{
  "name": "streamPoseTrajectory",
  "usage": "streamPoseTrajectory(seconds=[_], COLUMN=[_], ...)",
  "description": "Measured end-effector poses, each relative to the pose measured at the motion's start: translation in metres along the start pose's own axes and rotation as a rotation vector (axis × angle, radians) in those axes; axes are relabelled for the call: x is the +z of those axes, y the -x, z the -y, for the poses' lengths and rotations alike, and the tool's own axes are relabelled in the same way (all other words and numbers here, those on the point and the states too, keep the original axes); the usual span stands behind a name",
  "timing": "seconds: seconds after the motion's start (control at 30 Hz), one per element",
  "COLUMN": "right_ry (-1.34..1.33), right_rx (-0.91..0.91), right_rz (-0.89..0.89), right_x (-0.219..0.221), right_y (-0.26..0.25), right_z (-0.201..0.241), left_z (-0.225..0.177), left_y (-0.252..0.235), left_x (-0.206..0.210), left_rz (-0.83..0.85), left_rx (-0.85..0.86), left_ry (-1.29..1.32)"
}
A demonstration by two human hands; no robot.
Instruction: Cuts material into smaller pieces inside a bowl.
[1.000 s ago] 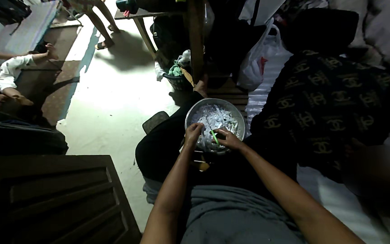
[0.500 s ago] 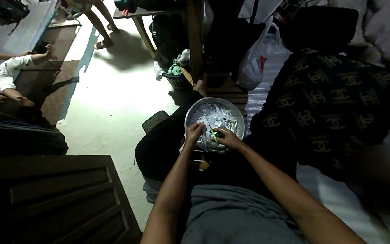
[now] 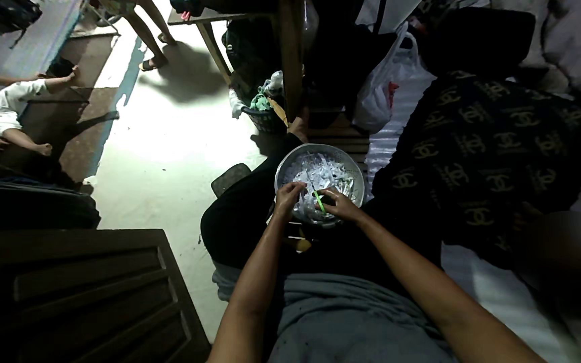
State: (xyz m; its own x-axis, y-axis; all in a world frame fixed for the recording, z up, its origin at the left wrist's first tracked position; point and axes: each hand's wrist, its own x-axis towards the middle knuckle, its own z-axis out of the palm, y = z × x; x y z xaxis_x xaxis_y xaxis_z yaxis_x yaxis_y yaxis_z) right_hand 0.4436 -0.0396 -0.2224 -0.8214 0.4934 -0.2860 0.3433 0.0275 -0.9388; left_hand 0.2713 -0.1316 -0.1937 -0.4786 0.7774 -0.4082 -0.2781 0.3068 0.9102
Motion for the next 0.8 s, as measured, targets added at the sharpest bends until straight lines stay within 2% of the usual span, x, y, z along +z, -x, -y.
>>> streamPoseTrajectory(seconds=[0.43, 0.8], right_ry=[-0.031, -0.072], right_rx=[0.005, 0.029], right_rz=[-0.040, -0.093], right_x=[0.0013, 0.0010], right_y=[-0.0019, 0.0000], right_z=[-0.0019, 0.0030], left_z=[0.0022, 0.0000], left_y=[-0.0008, 0.0010], left_x=[0.0013, 0.0028], left_rz=[0.067, 0.022], left_rx=[0.002, -0.023], left_ry=[-0.004, 0.024])
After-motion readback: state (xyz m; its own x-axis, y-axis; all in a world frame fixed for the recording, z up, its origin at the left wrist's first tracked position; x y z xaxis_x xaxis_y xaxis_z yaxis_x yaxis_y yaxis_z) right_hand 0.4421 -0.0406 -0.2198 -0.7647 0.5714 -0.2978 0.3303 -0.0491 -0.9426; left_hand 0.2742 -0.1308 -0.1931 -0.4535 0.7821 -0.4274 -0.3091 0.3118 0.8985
